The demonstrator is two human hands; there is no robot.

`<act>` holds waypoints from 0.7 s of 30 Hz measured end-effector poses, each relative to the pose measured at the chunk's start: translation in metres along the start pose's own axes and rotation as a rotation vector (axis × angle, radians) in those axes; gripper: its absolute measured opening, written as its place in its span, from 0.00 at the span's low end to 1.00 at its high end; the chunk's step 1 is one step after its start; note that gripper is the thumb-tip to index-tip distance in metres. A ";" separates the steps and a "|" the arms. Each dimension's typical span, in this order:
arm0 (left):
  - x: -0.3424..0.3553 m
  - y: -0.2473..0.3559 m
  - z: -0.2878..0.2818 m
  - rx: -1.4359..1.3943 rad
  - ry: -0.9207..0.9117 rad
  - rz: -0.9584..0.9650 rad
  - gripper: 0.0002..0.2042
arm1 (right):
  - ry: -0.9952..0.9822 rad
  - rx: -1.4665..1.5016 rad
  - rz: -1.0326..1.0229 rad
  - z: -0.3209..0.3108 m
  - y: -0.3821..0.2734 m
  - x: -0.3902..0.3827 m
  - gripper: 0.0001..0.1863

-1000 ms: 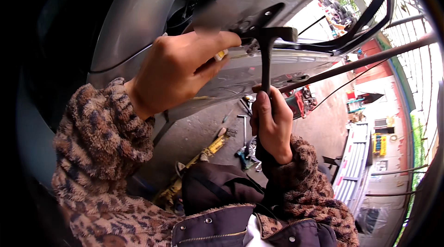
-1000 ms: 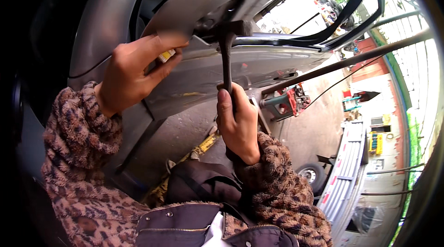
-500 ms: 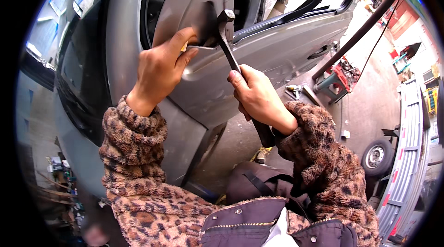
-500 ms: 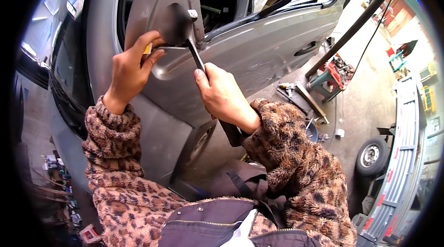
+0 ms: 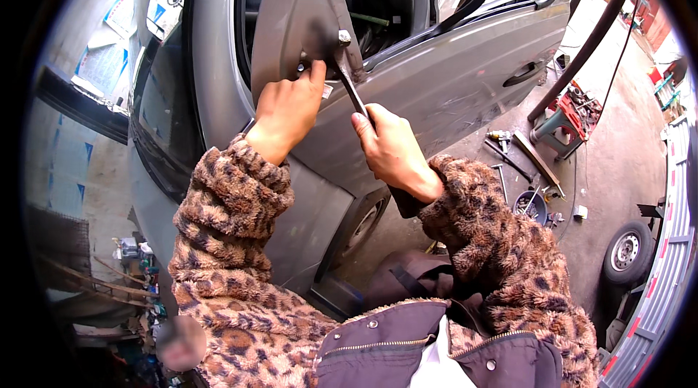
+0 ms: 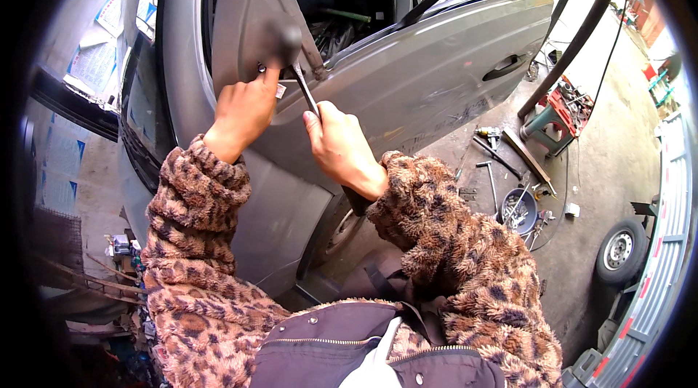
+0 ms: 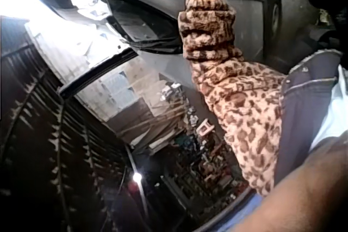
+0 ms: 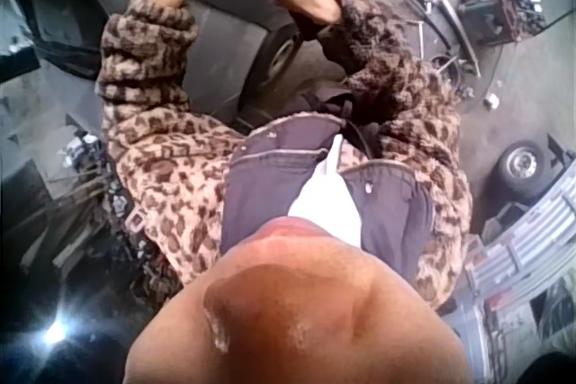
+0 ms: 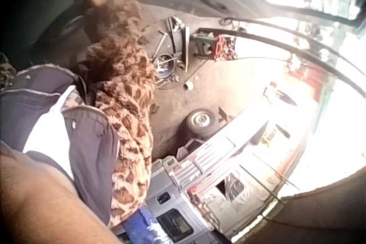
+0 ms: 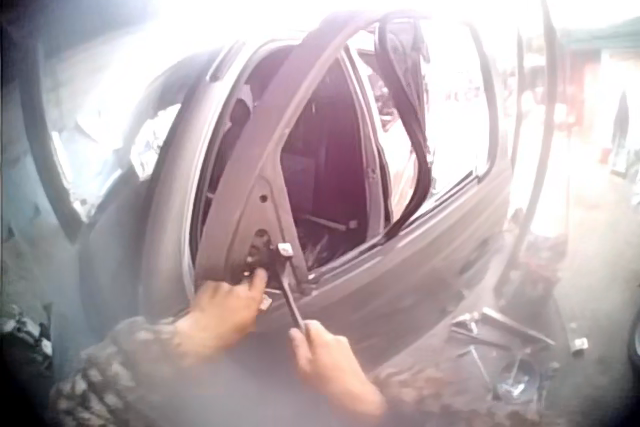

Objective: The person uses a hammer and a metal rod to repeatedly strike and pry the edge of a car door's inner metal frame. They adjust their grip and position multiple times while working on the same area of the door.

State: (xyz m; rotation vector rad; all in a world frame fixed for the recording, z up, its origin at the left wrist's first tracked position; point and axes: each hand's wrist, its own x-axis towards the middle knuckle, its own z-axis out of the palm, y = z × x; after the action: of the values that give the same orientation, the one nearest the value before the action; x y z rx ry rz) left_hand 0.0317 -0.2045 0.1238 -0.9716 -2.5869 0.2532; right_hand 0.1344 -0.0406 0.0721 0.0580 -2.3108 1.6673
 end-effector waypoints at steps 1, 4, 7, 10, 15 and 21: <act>0.002 0.000 0.000 0.017 -0.007 -0.010 0.21 | 0.011 -0.010 -0.038 -0.001 -0.002 0.000 0.12; -0.004 -0.002 -0.002 -0.009 -0.074 -0.085 0.21 | 0.096 0.015 -0.175 -0.008 -0.026 0.000 0.09; -0.008 -0.007 0.005 0.011 0.062 -0.053 0.20 | 0.124 0.039 -0.216 -0.029 -0.062 0.004 0.08; -0.010 -0.005 0.004 0.042 0.010 -0.065 0.19 | 0.080 0.054 -0.208 -0.044 -0.064 -0.014 0.08; -0.014 -0.009 0.005 0.100 0.047 0.048 0.19 | -0.015 0.100 -0.095 -0.064 -0.028 -0.066 0.10; -0.004 -0.007 0.013 0.242 -0.020 0.085 0.16 | 0.013 0.049 -0.048 -0.076 -0.002 -0.100 0.12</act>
State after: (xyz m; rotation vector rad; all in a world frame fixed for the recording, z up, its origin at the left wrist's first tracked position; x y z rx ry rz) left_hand 0.0253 -0.2127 0.1131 -0.9937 -2.4627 0.5862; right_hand 0.2461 0.0165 0.0703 0.1121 -2.2411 1.6955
